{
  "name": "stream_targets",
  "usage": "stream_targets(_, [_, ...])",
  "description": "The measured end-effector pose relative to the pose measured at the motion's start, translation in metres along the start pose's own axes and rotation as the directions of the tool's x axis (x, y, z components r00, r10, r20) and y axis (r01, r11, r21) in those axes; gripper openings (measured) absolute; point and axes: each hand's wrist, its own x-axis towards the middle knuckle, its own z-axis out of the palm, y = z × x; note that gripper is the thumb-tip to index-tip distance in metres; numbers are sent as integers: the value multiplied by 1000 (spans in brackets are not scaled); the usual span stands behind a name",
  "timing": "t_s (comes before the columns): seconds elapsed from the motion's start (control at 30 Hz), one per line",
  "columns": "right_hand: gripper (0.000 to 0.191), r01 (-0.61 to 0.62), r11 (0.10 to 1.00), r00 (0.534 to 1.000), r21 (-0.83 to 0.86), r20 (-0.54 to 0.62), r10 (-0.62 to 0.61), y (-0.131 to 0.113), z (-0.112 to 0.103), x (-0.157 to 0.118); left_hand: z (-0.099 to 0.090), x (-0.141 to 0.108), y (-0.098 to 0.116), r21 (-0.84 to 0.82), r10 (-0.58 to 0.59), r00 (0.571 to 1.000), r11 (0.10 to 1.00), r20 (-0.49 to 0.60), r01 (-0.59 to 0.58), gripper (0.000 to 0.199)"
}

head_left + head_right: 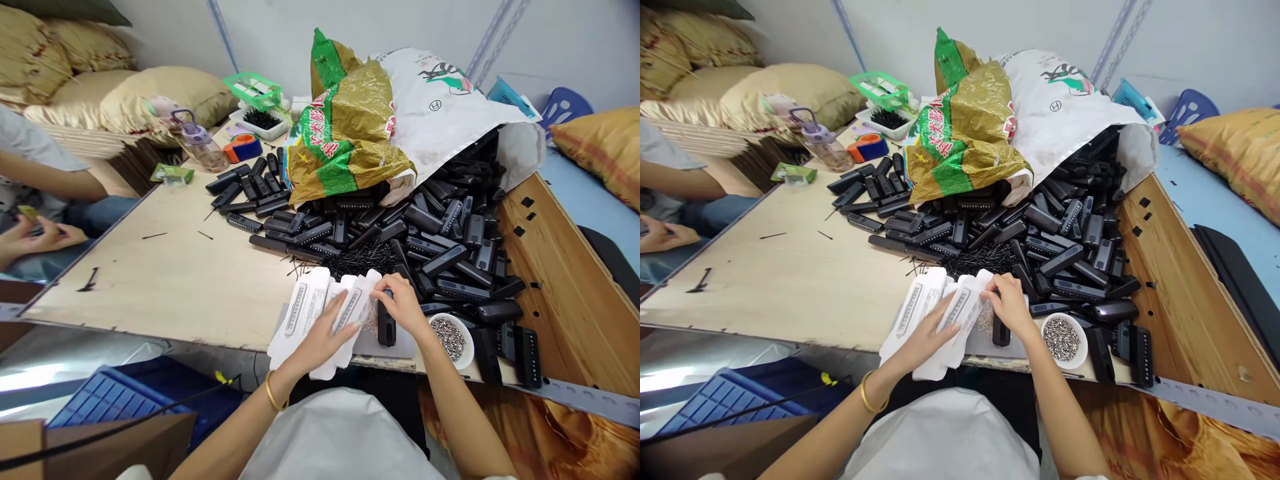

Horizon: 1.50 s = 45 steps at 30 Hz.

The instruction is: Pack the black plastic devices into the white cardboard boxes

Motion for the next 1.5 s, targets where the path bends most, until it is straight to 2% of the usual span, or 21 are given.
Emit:
stream_targets(0.03, [16, 27, 998, 1000, 55, 12, -28, -3, -8, -5, 8, -1, 3, -190, -123, 981, 970, 148, 150, 44])
stream_targets(0.07, [19, 44, 990, 998, 133, 43, -51, -5, -14, -9, 16, -1, 4, -312, -210, 932, 901, 295, 301, 39])
stream_targets(0.13, [26, 28, 946, 992, 323, 109, -66, -5, -23, -18, 27, 0, 2, -392, -291, 831, 775, 474, 496, 38])
stream_targets(0.17, [29, 2, 912, 991, 410, 121, -57, -3, -25, -23, 31, 2, -1, -411, -300, 824, 753, 482, 514, 38])
stream_targets(0.2, [32, -18, 874, 994, 485, 101, -36, 0, -26, -27, 33, 3, -4, -434, -294, 845, 754, 448, 493, 37])
stream_targets(0.27, [35, -11, 812, 999, 584, -30, 35, 7, -22, -34, 36, 5, -8, -479, -256, 889, 767, 380, 426, 40])
stream_targets(0.3, [34, 13, 800, 990, 600, -119, 73, 10, -19, -38, 37, 4, -8, -501, -231, 894, 761, 385, 413, 44])
stream_targets(0.33, [32, 38, 801, 975, 598, -198, 102, 12, -15, -40, 38, 3, -7, -512, -212, 877, 743, 431, 431, 50])
stream_targets(0.4, [25, 64, 839, 949, 541, -292, 116, 14, -8, -43, 41, -1, -3, -477, -206, 773, 684, 601, 553, 61])
stream_targets(0.47, [21, 65, 874, 950, 481, -299, 94, 14, -4, -43, 46, -6, 1, -423, -227, 683, 639, 695, 643, 61])
stream_targets(0.5, [22, 67, 873, 954, 483, -288, 86, 14, -3, -43, 48, -8, 2, -406, -248, 673, 638, 697, 655, 57])
stream_targets(0.63, [39, 59, 751, 977, 657, -191, 90, 16, -6, -42, 52, -7, -2, -360, -343, 774, 736, 533, 574, 43])
stream_targets(0.73, [39, 49, 694, 952, 718, -243, 185, 15, -2, -44, 51, -3, -10, -303, -368, 826, 803, 426, 514, 48])
stream_targets(0.83, [30, -38, 765, 888, 643, -330, 321, 8, 9, -52, 50, -1, -12, -299, -272, 903, 877, 333, 375, 70])
stream_targets(0.93, [33, -148, 825, 903, 545, -266, 338, -1, 22, -63, 52, -1, -13, -241, -145, 961, 949, 236, 202, 89])
stream_targets(1.0, [31, -182, 818, 906, 546, -230, 355, -4, 28, -68, 55, 0, -16, -180, -93, 977, 975, 194, 128, 81])
stream_targets(1.1, [33, -206, 781, 882, 590, -233, 409, -6, 33, -70, 60, 0, -22, -117, -106, 974, 984, 200, 131, 61])
stream_targets(1.2, [26, -191, 730, 848, 656, -264, 459, -7, 33, -67, 61, 2, -28, -95, -87, 979, 990, 184, 106, 62])
stream_targets(1.27, [24, -180, 638, 850, 749, -208, 484, -8, 32, -65, 61, 4, -30, -70, -58, 988, 995, 141, 69, 72])
stream_targets(1.37, [26, -211, 440, 852, 873, -57, 521, -9, 32, -62, 61, 3, -32, 33, -41, 994, 999, 103, 37, 87])
stream_targets(1.5, [32, -297, 269, 807, 916, 90, 584, -4, 32, -57, 65, 2, -37, 266, 66, 994, 960, 87, -87, 87])
